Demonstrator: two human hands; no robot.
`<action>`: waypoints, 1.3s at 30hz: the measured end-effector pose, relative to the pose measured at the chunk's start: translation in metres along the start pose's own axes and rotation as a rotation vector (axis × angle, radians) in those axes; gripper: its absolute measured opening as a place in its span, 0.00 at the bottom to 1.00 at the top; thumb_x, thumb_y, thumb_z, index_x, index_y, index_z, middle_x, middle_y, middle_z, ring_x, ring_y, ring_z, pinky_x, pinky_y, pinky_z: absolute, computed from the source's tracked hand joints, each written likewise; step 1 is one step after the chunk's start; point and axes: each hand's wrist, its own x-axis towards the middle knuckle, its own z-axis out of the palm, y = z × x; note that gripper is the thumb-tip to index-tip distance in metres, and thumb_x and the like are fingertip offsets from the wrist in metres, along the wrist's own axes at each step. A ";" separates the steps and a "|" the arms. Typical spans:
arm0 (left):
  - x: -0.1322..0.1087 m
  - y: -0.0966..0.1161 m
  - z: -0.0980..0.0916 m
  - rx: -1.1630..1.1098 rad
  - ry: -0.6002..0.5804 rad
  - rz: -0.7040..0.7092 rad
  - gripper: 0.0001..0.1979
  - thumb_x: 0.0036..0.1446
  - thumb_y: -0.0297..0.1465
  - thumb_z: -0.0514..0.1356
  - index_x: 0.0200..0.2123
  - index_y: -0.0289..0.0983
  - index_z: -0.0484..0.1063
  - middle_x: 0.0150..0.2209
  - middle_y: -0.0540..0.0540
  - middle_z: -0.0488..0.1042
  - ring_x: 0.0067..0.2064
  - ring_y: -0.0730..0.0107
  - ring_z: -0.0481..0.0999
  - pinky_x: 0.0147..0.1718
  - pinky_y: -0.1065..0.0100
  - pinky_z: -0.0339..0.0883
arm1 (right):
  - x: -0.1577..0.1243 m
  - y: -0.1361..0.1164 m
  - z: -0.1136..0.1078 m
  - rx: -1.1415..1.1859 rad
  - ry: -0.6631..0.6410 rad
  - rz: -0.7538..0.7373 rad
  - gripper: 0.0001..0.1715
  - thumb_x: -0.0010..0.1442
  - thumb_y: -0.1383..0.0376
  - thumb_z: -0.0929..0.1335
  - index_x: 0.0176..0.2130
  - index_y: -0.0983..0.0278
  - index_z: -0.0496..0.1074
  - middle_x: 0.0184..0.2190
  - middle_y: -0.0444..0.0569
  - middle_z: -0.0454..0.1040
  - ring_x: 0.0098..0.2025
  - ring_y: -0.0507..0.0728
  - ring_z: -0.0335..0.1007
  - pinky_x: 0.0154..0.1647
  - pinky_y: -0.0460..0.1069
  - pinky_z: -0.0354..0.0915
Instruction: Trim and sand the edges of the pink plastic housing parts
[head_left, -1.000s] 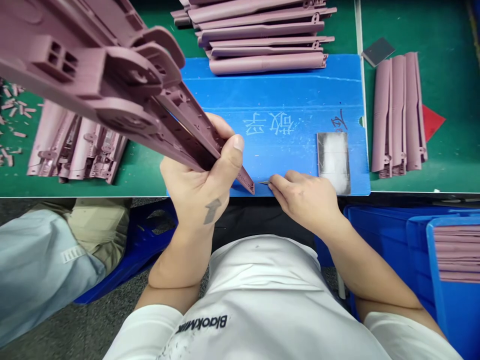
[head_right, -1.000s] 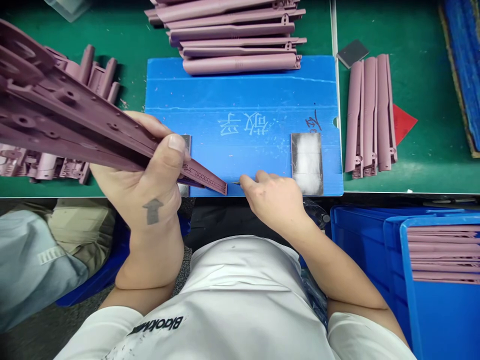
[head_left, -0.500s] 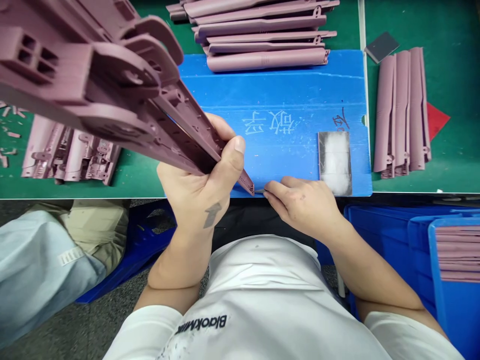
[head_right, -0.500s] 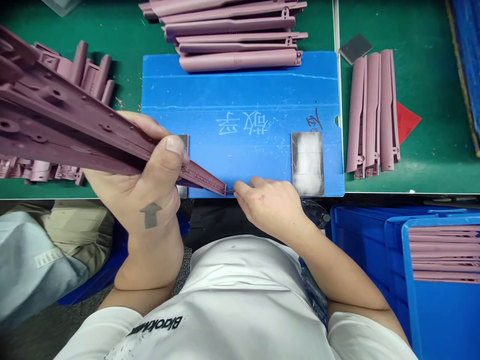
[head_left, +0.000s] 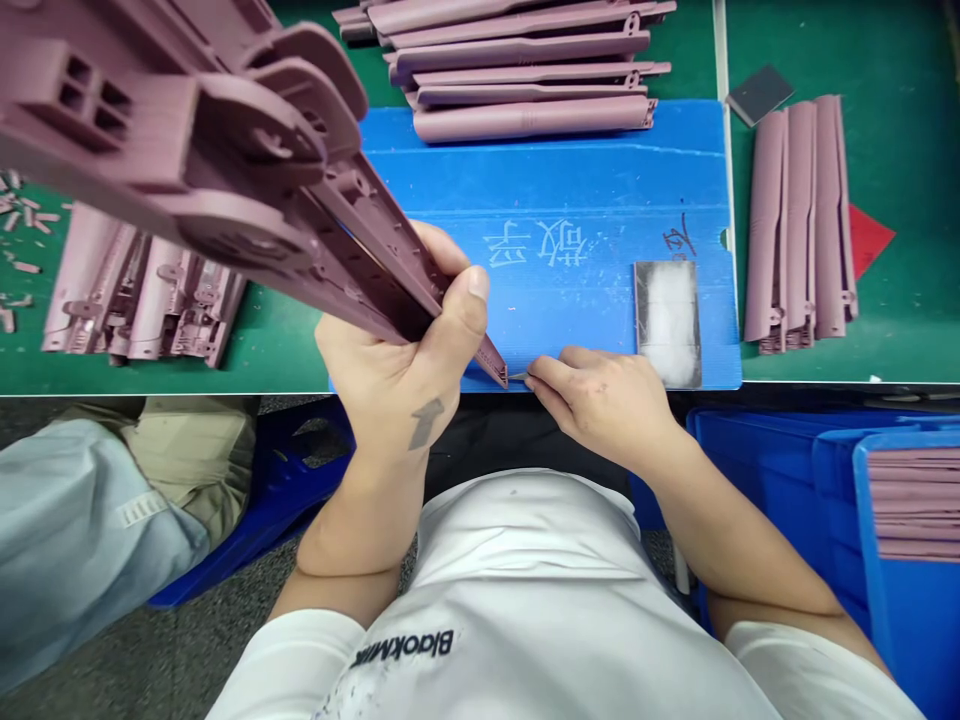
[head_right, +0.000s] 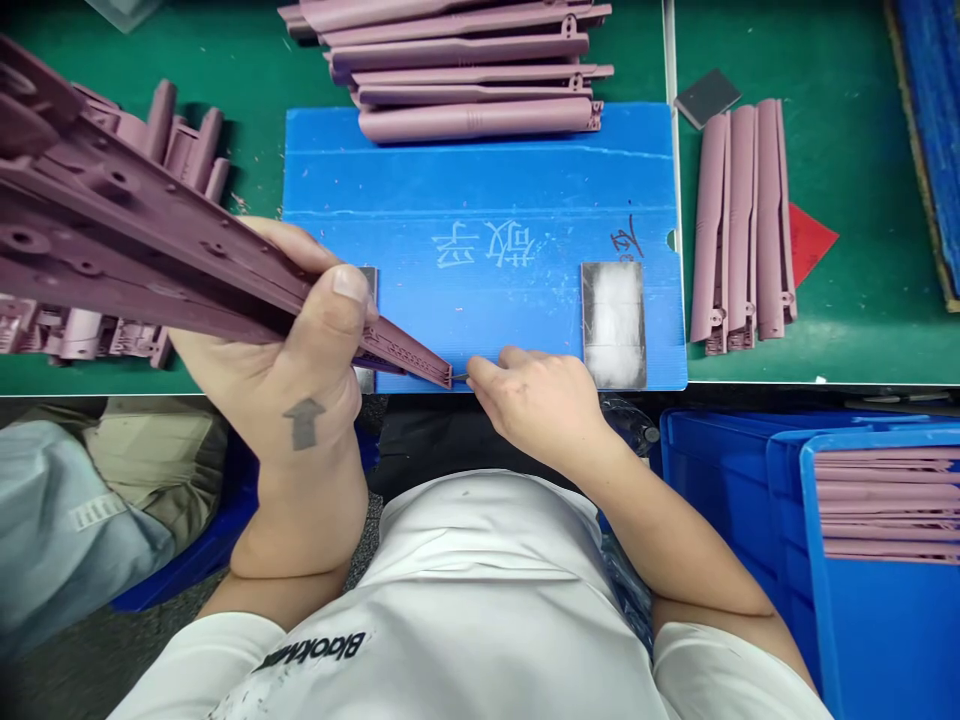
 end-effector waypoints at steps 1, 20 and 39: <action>0.000 0.000 0.000 -0.013 -0.002 0.003 0.04 0.63 0.31 0.71 0.37 0.39 0.80 0.34 0.50 0.73 0.33 0.74 0.72 0.32 0.64 0.67 | 0.000 0.001 0.001 0.003 0.008 -0.006 0.27 0.80 0.51 0.55 0.52 0.54 0.80 0.39 0.48 0.80 0.32 0.55 0.70 0.31 0.54 0.37; 0.001 -0.010 0.002 -0.048 0.017 0.056 0.07 0.62 0.33 0.73 0.37 0.38 0.80 0.33 0.49 0.72 0.31 0.75 0.71 0.30 0.66 0.67 | 0.002 0.012 0.018 0.042 0.085 -0.080 0.32 0.81 0.50 0.52 0.54 0.55 0.79 0.39 0.50 0.79 0.34 0.56 0.67 0.33 0.54 0.39; 0.001 -0.002 0.003 0.060 0.043 -0.041 0.10 0.59 0.39 0.75 0.36 0.42 0.79 0.35 0.48 0.73 0.34 0.67 0.76 0.35 0.59 0.74 | 0.005 0.021 0.013 0.094 0.034 -0.080 0.27 0.81 0.50 0.56 0.54 0.54 0.79 0.40 0.47 0.81 0.38 0.57 0.74 0.32 0.54 0.39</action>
